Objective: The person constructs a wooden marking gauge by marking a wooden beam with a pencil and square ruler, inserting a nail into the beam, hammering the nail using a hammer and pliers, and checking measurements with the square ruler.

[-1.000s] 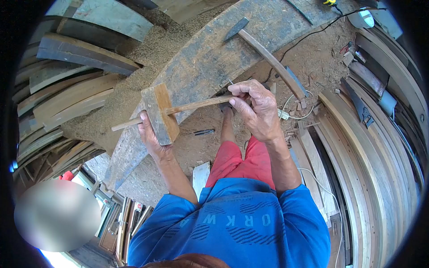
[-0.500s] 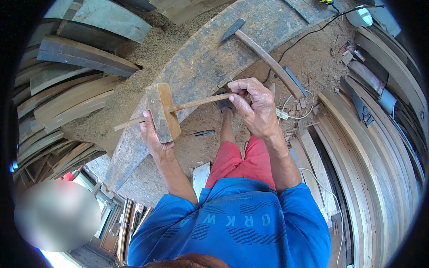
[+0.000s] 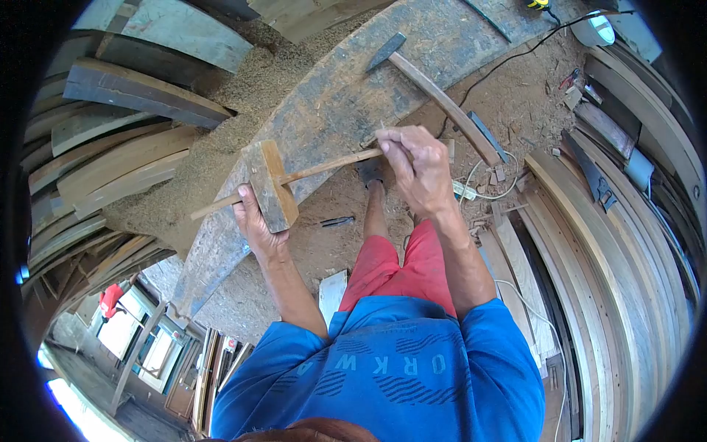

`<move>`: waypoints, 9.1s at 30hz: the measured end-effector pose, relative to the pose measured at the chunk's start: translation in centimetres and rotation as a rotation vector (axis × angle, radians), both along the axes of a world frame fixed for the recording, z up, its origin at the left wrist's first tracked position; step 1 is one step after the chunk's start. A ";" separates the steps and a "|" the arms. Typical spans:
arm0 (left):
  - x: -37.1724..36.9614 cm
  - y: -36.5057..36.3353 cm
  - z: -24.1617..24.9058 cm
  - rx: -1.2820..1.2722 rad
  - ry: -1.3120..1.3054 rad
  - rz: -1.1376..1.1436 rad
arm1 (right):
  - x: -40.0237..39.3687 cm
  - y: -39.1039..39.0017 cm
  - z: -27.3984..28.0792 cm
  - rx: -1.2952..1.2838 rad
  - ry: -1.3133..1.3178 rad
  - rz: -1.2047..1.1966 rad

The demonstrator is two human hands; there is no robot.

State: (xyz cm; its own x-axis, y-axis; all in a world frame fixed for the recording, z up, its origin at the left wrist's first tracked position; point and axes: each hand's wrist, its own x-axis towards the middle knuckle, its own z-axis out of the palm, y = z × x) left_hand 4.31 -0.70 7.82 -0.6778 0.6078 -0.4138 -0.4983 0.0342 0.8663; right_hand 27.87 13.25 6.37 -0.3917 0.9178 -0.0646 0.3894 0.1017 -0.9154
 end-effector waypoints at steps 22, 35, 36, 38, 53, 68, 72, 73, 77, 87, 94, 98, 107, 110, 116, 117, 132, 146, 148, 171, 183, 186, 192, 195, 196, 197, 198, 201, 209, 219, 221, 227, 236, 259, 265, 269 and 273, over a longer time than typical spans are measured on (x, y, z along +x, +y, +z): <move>-2.3 -3.1 -8.4 -0.316 0.239 0.120 | -2.3 3.7 -6.6 0.385 -0.298 0.030; -2.5 -3.4 -9.1 -0.311 0.294 0.109 | -5.1 -0.9 -4.1 -0.009 -0.210 0.109; -2.5 -3.4 -9.0 -0.325 0.319 0.102 | -5.4 -1.0 -4.1 -0.025 -0.216 0.099; -2.5 -3.3 -8.9 -0.346 0.342 0.094 | -5.6 -1.0 -4.1 -0.055 -0.229 0.087; -4.8 -4.4 -7.1 -0.594 0.253 -0.161 | -5.2 -1.0 -3.8 -0.058 -0.201 0.081; -4.3 -5.2 -8.2 -0.451 0.262 -0.064 | -2.8 -0.8 -1.4 0.050 -0.173 -0.059; -4.0 -4.5 -7.7 -0.392 0.221 -0.024 | 0.3 0.6 0.4 0.057 -0.155 -0.243; -3.9 -4.3 -7.6 -0.384 0.213 -0.014 | 1.4 0.9 0.6 0.064 -0.146 -0.299; -4.1 -4.2 -8.0 -0.403 0.214 0.001 | 7.5 1.8 0.7 0.196 -0.340 -0.487; -3.5 -3.7 -8.0 -0.383 0.261 0.046 | 15.7 2.0 -1.5 0.131 -0.500 -0.632; -4.3 -5.4 -9.7 -0.571 0.637 -0.021 | 14.5 10.2 -0.4 0.232 -0.532 -0.463; -4.3 -5.5 -10.1 -0.423 0.366 0.103 | 12.9 17.6 -1.4 0.298 -0.604 -0.342; -4.2 -6.1 -10.5 -0.306 0.288 0.181 | 12.4 28.6 -8.7 0.307 -0.755 -0.192; -4.2 -6.2 -8.8 -0.326 0.141 0.360 | 12.1 29.0 -8.9 0.266 -0.854 -0.152; -6.2 -8.0 -4.1 -0.537 0.835 0.322 | 11.5 28.8 -8.9 0.270 -0.977 -0.094; -5.2 -6.1 -1.6 -0.582 0.994 0.249 | 11.8 28.9 -9.1 0.254 -0.985 -0.088; 14.7 8.5 4.2 -0.139 0.122 -0.773 | 8.3 1.3 4.2 -0.539 0.532 0.009; 11.6 5.9 14.4 0.003 0.100 -1.095 | 6.3 -6.5 16.0 -0.548 0.847 -0.237; 11.4 5.7 15.6 0.108 0.037 -1.084 | 6.3 -7.0 16.8 -0.473 0.834 -0.235; 22.9 12.6 20.2 0.358 -0.520 -1.036 | 20.4 -0.7 23.6 -0.197 0.508 -0.304; 19.2 18.9 13.4 0.248 -0.145 -0.987 | 23.4 1.3 13.7 -0.116 -0.238 -0.202; 18.2 21.2 13.7 0.246 0.053 -0.986 | 24.0 1.2 13.0 -0.168 -0.455 -0.185; 17.7 25.9 13.1 0.177 0.519 -1.030 | 25.4 2.8 12.0 -0.061 -0.520 -0.214; 17.8 28.0 10.9 0.082 0.571 -1.026 | 26.6 4.6 10.9 -0.146 -0.536 -0.224; 18.0 28.7 10.9 0.064 0.586 -1.010 | 26.9 5.5 11.1 -0.174 -0.561 -0.215; 18.3 29.0 10.8 0.037 0.600 -0.996 | 27.3 6.4 11.2 -0.209 -0.583 -0.203; 18.6 29.6 10.7 0.002 0.613 -0.982 | 27.9 7.6 10.8 -0.188 -0.586 -0.206; 19.7 31.8 8.0 -0.004 0.719 -0.833 | 30.1 10.3 7.0 -0.219 -0.573 -0.183; 23.6 41.0 2.3 -0.118 0.953 -0.645 | 40.0 21.7 -3.2 -0.454 -0.529 -0.190; 27.7 53.9 -14.1 -0.531 1.103 -0.449 | 61.5 34.0 -32.5 -0.500 -0.531 -0.184; 25.9 53.8 -16.3 -0.537 1.158 -0.408 | 65.0 34.6 -40.2 -0.582 -0.586 -0.204; 20.3 53.8 -17.4 -0.810 1.313 -0.379 | 69.8 36.7 -55.1 -0.238 -0.768 -0.032; 18.7 48.9 -15.2 -1.174 1.294 -0.370 | 71.8 41.8 -66.4 -0.655 -0.883 -0.135; 24.5 55.4 -17.5 -0.533 1.272 -0.475 | 59.3 31.0 -29.6 -0.777 -0.087 -0.885; 23.3 55.6 -16.9 -0.347 0.742 -0.219 | 50.7 25.9 -3.1 -0.477 0.047 -0.607; 27.1 50.3 -2.1 0.003 0.535 -0.357 | 43.7 21.8 8.7 -0.253 0.663 -0.403; 30.6 40.7 9.2 0.216 0.353 -0.841 | 35.9 19.6 15.0 -0.428 1.103 -0.021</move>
